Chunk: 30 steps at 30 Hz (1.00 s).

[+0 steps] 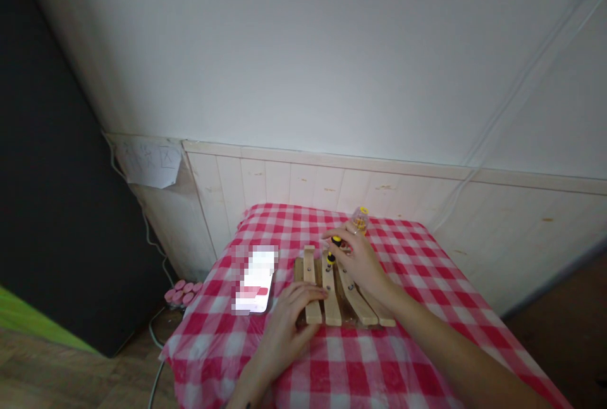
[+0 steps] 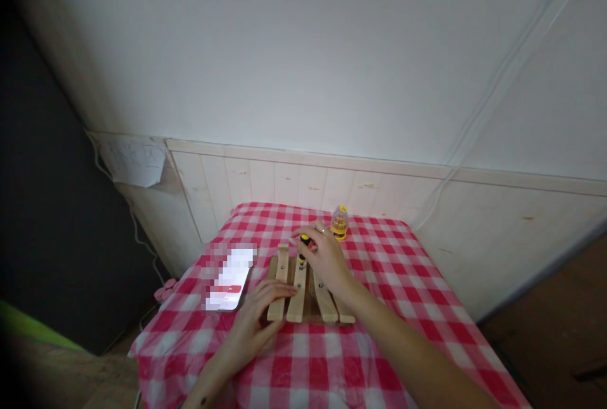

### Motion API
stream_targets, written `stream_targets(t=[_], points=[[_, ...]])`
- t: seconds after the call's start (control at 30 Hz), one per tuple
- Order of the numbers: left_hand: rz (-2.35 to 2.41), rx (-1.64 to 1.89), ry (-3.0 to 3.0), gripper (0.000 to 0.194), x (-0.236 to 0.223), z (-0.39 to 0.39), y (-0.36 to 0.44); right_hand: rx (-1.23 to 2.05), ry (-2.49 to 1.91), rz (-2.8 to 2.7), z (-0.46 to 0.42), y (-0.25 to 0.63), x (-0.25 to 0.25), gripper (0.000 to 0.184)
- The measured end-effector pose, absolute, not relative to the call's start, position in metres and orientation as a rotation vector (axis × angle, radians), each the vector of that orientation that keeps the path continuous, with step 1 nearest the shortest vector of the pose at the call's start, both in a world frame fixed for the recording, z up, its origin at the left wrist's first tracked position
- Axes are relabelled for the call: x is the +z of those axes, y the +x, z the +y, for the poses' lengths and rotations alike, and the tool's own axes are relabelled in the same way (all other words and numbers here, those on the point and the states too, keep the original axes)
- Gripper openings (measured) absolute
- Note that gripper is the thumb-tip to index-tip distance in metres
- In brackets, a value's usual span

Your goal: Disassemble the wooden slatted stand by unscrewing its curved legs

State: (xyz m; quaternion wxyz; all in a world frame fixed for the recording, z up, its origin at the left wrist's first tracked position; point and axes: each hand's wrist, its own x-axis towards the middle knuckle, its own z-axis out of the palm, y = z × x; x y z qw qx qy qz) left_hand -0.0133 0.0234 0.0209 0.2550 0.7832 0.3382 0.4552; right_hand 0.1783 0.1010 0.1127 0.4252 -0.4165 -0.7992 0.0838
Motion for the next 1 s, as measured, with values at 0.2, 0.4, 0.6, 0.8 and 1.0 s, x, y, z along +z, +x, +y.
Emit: stream_targets(t=[0.2,0.4,0.6,0.8,1.0], points=[[0.905,1.245,2.142,0.044,0.021,0.024,-0.014,0.136,-0.964,-2.191,0.102,0.187,0.119,0.032],[0.922,1.233,2.135,0.044,0.021,0.023,-0.013,0.126,-0.952,-2.306,0.099,0.195,0.123,0.04],[0.912,1.206,2.123,0.046,0.022,0.023,-0.015,0.15,-1.131,-2.23,0.095,0.19,0.127,0.021],[0.913,1.214,2.132,0.041,0.021,0.024,-0.015,0.159,-1.102,-2.3,0.102,0.195,0.131,0.033],[0.915,1.211,2.142,0.039,0.023,0.023,-0.014,0.103,-1.036,-2.48,0.102,0.201,0.14,0.04]])
